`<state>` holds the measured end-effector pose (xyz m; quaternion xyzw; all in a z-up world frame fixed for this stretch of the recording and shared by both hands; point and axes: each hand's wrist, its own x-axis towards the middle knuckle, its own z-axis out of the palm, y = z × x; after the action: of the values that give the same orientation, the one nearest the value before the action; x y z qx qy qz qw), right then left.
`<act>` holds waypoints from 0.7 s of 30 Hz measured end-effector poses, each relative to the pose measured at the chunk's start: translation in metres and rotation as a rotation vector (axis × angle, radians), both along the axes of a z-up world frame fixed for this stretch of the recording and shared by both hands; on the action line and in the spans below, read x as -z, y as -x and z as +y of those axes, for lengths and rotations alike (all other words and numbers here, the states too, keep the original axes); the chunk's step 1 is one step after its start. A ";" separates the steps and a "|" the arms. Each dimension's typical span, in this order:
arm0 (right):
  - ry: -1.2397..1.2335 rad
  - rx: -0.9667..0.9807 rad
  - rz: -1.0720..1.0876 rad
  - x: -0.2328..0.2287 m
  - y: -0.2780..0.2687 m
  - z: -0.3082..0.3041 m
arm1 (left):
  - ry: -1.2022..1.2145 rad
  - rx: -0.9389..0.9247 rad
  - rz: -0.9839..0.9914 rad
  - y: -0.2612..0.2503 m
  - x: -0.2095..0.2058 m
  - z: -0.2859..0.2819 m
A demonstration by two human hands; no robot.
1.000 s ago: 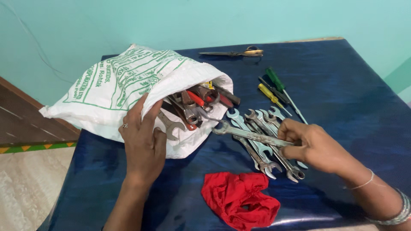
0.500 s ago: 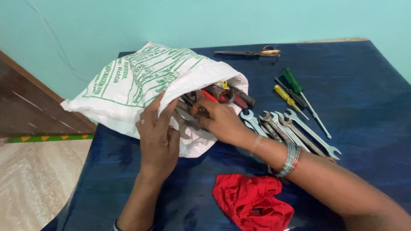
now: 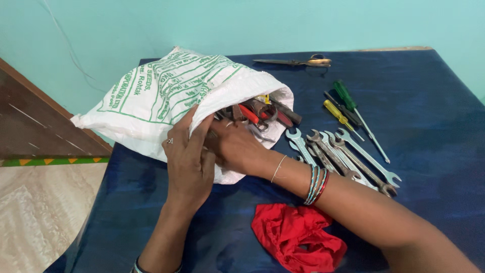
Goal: The person reaches into a bag and removes tools including wrenches, screwdrivers, a hammer, and pliers, placing them on a table.
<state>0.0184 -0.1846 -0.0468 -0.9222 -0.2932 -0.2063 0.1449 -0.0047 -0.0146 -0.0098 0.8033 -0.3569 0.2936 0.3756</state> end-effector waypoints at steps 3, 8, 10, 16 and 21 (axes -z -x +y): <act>0.081 -0.014 0.095 0.009 0.001 0.006 | -0.002 -0.001 0.001 0.000 0.000 -0.001; 0.257 0.087 -0.043 0.014 -0.003 0.006 | 0.013 0.009 -0.017 0.000 0.000 0.002; 0.274 0.119 -0.149 0.017 -0.003 0.007 | 0.011 0.008 -0.010 -0.001 0.001 0.002; 0.336 0.200 -0.120 0.007 0.001 -0.002 | 0.008 -0.008 -0.031 -0.003 0.002 0.003; 0.193 0.111 0.062 -0.019 0.034 -0.030 | -0.012 -0.027 -0.026 -0.002 0.003 0.003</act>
<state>-0.0154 -0.2148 -0.0276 -0.9527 -0.2555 -0.1561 0.0530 -0.0024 -0.0116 -0.0125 0.8063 -0.3528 0.3069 0.3623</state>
